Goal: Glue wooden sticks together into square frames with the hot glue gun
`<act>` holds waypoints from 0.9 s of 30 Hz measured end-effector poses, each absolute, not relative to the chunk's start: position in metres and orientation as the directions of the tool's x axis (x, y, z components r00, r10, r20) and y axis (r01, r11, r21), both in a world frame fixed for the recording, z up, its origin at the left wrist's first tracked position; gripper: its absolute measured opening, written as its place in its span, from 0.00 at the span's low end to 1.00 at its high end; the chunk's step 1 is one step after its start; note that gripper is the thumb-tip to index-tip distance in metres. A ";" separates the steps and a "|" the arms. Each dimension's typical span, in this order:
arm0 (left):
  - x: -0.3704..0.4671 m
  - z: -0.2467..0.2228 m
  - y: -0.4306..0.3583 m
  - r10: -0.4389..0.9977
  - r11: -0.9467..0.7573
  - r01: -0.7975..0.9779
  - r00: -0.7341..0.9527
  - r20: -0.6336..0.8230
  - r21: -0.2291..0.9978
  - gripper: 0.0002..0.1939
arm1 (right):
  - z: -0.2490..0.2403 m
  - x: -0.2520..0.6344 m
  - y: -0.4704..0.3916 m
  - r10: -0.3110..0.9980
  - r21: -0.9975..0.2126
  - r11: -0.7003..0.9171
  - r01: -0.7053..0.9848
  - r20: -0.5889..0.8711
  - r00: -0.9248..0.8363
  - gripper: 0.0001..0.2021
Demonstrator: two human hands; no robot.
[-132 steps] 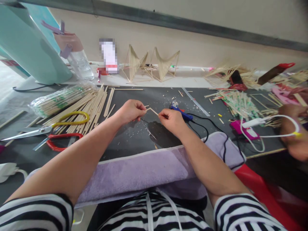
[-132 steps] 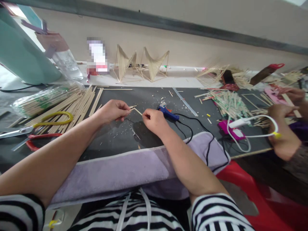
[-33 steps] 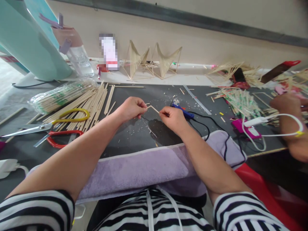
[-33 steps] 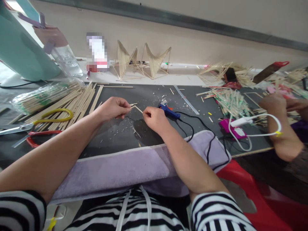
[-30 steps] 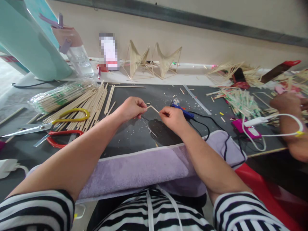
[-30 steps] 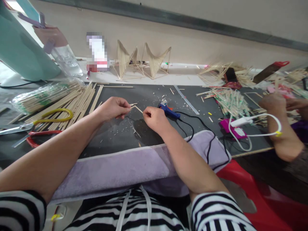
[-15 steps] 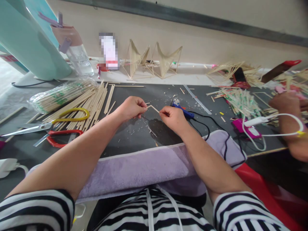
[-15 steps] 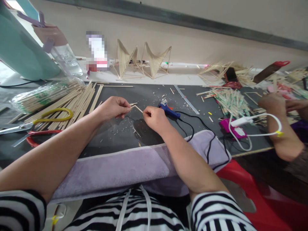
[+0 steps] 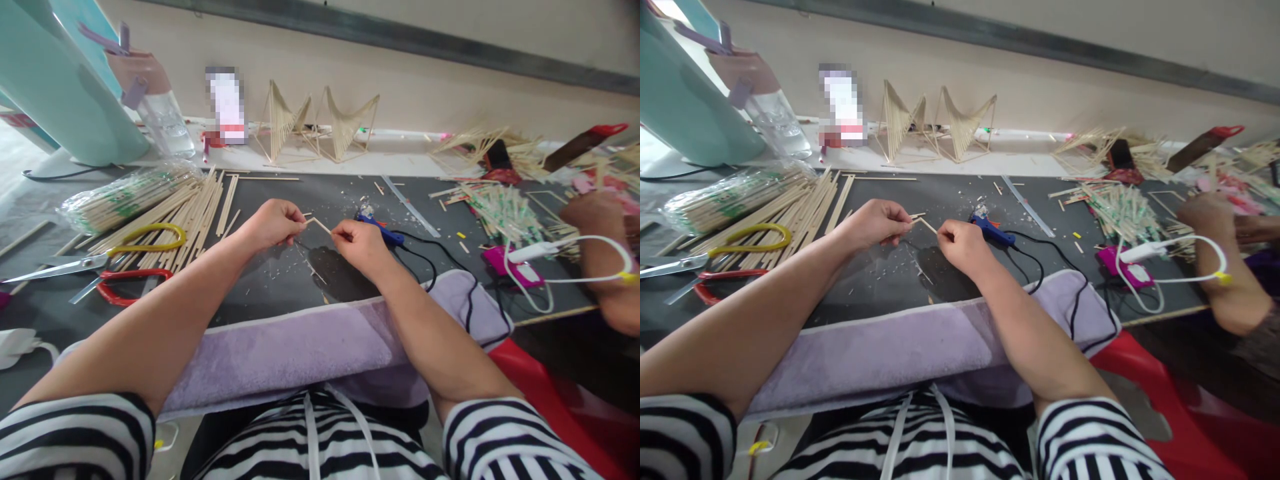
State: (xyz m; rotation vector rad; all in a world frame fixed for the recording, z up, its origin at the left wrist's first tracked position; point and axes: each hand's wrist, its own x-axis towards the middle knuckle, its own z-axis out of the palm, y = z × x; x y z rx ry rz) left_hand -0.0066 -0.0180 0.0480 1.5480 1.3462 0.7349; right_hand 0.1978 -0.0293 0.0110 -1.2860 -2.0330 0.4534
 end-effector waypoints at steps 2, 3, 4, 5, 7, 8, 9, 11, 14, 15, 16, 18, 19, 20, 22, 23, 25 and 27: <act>-0.006 0.050 -0.019 0.966 0.034 0.414 0.221 -0.137 0.910 0.05 | 0.011 0.198 -0.029 0.892 -0.608 0.448 0.655 0.356 -0.280 0.07; -0.006 0.051 -0.020 0.966 0.038 0.413 0.219 -0.140 0.910 0.05 | 0.011 0.198 -0.029 0.893 -0.608 0.446 0.657 0.354 -0.279 0.07; -0.006 0.052 -0.020 0.966 0.041 0.414 0.217 -0.142 0.909 0.05 | 0.011 0.197 -0.029 0.893 -0.608 0.445 0.658 0.353 -0.278 0.07; -0.006 0.052 -0.021 0.966 0.044 0.415 0.215 -0.145 0.909 0.05 | 0.011 0.197 -0.029 0.893 -0.607 0.445 0.658 0.353 -0.279 0.07; -0.005 0.053 -0.021 0.966 0.047 0.419 0.214 -0.148 0.907 0.05 | 0.011 0.198 -0.029 0.893 -0.608 0.445 0.657 0.352 -0.280 0.07; -0.005 0.053 -0.021 0.966 0.046 0.421 0.214 -0.148 0.906 0.05 | 0.011 0.198 -0.029 0.893 -0.608 0.446 0.656 0.353 -0.280 0.07; -0.006 0.053 -0.021 0.965 0.044 0.423 0.216 -0.148 0.905 0.04 | 0.011 0.198 -0.029 0.892 -0.609 0.448 0.655 0.355 -0.280 0.07; -0.006 0.052 -0.021 0.966 0.041 0.427 0.216 -0.145 0.904 0.04 | 0.011 0.198 -0.029 0.889 -0.608 0.454 0.651 0.363 -0.281 0.07; -0.006 0.051 -0.020 0.965 0.037 0.428 0.218 -0.143 0.903 0.05 | 0.010 0.198 -0.028 0.888 -0.607 0.454 0.652 0.363 -0.281 0.07; -0.006 0.050 -0.020 0.965 0.035 0.430 0.220 -0.142 0.902 0.05 | 0.010 0.198 -0.028 0.891 -0.608 0.450 0.654 0.358 -0.280 0.07; -0.006 0.050 -0.019 0.965 0.033 0.431 0.220 -0.141 0.902 0.04 | 0.010 0.198 -0.028 0.893 -0.610 0.445 0.655 0.353 -0.279 0.07; -0.007 0.050 -0.019 0.965 0.032 0.429 0.222 -0.140 0.903 0.04 | 0.010 0.198 -0.029 0.896 -0.612 0.441 0.656 0.348 -0.276 0.07; -0.007 0.049 -0.019 0.965 0.031 0.427 0.223 -0.138 0.904 0.04 | 0.010 0.198 -0.029 0.895 -0.612 0.442 0.655 0.350 -0.277 0.07; -0.008 0.049 -0.019 0.965 0.029 0.426 0.225 -0.137 0.904 0.04 | 0.009 0.198 -0.029 0.893 -0.611 0.446 0.654 0.353 -0.278 0.07; -0.008 0.049 -0.020 0.965 0.022 0.431 0.228 -0.132 0.902 0.04 | 0.009 0.198 -0.029 0.889 -0.610 0.453 0.651 0.362 -0.280 0.07; -0.008 0.050 -0.020 0.964 0.020 0.435 0.229 -0.132 0.900 0.04 | 0.009 0.198 -0.029 0.889 -0.610 0.453 0.650 0.362 -0.280 0.07; -0.007 0.050 -0.020 0.965 0.021 0.436 0.227 -0.132 0.900 0.04 | 0.009 0.198 -0.028 0.892 -0.612 0.448 0.652 0.357 -0.278 0.07; -0.007 0.050 -0.020 0.965 0.024 0.430 0.225 -0.133 0.902 0.04 | 0.009 0.198 -0.028 0.893 -0.612 0.445 0.653 0.354 -0.277 0.07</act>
